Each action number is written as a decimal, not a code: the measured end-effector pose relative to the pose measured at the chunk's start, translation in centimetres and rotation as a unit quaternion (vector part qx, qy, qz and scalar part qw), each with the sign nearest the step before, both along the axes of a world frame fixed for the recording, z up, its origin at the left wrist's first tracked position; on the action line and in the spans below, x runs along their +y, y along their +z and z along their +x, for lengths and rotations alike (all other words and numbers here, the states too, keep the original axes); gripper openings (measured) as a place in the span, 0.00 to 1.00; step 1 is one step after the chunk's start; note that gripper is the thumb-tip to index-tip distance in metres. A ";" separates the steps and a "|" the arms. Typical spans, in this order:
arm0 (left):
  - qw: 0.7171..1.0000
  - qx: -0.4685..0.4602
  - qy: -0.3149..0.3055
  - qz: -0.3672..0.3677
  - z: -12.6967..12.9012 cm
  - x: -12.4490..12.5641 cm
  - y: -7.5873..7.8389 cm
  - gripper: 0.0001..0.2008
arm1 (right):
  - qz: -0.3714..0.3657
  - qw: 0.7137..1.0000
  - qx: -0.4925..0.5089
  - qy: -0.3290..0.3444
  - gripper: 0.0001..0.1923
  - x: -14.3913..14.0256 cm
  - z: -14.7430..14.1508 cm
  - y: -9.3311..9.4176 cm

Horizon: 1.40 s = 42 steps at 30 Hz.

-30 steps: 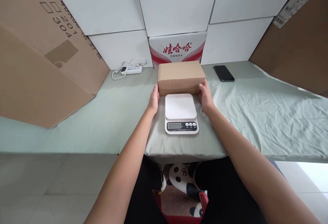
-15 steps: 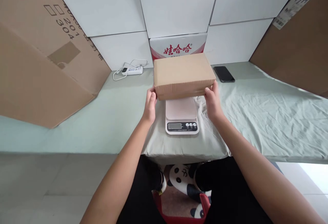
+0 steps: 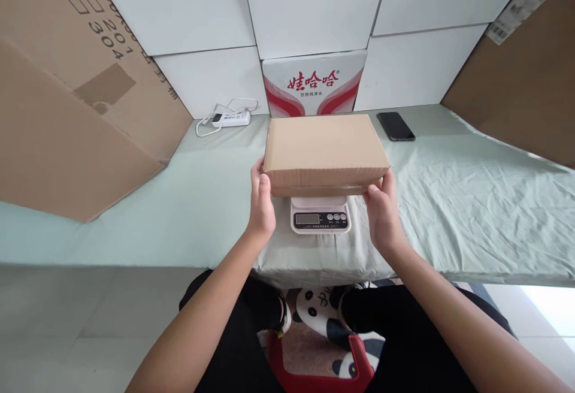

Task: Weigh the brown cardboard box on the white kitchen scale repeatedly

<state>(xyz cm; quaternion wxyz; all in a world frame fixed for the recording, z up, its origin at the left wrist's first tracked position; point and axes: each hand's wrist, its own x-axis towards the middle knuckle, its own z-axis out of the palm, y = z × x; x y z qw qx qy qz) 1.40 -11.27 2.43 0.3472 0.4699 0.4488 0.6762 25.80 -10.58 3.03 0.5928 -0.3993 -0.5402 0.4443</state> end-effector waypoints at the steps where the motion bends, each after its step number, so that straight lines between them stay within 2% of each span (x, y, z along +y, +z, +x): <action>1: 1.000 0.004 -0.001 0.002 0.2 -0.1 0.0 0.39 | -0.002 1.000 -0.001 -0.001 0.25 -0.1 0.0 0.1; 16: 0.999 0.020 -0.027 -0.013 0.9 -0.4 0.6 0.37 | -0.018 1.000 -0.013 -0.022 0.26 -0.3 -0.1 0.2; 29: 0.998 0.041 -0.003 -0.045 1.5 -1.3 1.4 0.35 | -0.016 0.999 -0.026 -0.041 0.24 0.2 0.3 -0.7; 42: 0.998 0.040 0.005 -0.048 1.6 -1.2 1.6 0.33 | -0.017 0.999 -0.019 -0.040 0.24 0.0 0.2 -0.5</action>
